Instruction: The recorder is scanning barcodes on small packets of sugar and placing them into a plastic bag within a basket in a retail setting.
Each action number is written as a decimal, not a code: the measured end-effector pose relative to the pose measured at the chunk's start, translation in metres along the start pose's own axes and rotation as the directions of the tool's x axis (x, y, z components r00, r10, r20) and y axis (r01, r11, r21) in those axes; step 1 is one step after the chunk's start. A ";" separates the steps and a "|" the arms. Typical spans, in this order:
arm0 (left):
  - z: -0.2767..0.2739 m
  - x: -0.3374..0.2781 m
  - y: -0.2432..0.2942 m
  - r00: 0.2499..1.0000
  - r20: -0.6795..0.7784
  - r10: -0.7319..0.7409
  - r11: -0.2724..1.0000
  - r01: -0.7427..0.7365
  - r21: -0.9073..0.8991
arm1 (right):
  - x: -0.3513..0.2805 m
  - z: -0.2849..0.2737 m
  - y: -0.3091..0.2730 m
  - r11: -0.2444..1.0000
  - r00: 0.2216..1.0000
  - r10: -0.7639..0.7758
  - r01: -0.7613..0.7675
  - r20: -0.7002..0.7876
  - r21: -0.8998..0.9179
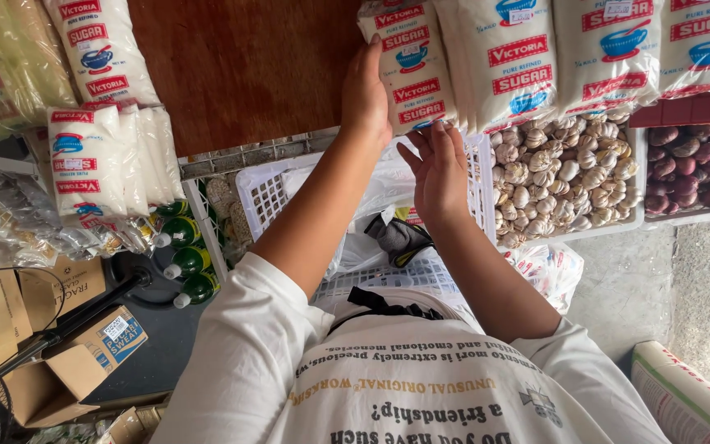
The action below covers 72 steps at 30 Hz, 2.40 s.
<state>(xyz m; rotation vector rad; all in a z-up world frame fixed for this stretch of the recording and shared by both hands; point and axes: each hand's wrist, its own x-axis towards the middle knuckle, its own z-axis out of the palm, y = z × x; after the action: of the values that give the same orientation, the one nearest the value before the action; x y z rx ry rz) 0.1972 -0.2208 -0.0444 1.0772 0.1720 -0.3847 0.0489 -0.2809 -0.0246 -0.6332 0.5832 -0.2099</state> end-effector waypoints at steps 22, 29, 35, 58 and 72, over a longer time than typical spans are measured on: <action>-0.100 -0.185 -0.003 0.906 0.405 0.122 0.609 -0.390 0.690 | -0.050 -0.101 0.044 0.203 0.742 0.562 0.306 0.367 -0.930; -0.191 -0.191 -0.085 0.850 0.409 -0.332 0.086 -0.404 0.910 | -0.074 -0.120 0.120 -0.370 0.724 0.583 0.641 0.369 -0.672; -0.212 -0.164 -0.070 0.808 0.095 -0.581 -0.579 -0.492 0.650 | -0.060 -0.120 0.133 -0.550 0.660 0.640 0.751 0.394 -0.366; -0.380 -0.154 -0.214 0.974 -0.222 -0.046 0.152 0.227 0.962 | 0.004 -0.132 0.260 -0.116 0.867 0.479 -0.091 -0.136 -0.989; -0.241 -0.157 -0.056 0.695 -0.143 -0.704 -0.697 -0.638 0.327 | -0.005 -0.114 0.261 0.199 0.753 0.591 -0.486 -0.291 -0.851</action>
<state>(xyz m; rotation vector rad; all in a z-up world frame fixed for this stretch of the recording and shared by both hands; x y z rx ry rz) 0.0430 0.0033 -0.1537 3.0957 -1.6386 -1.6218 -0.0176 -0.1291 -0.2563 -1.4480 0.7779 0.9338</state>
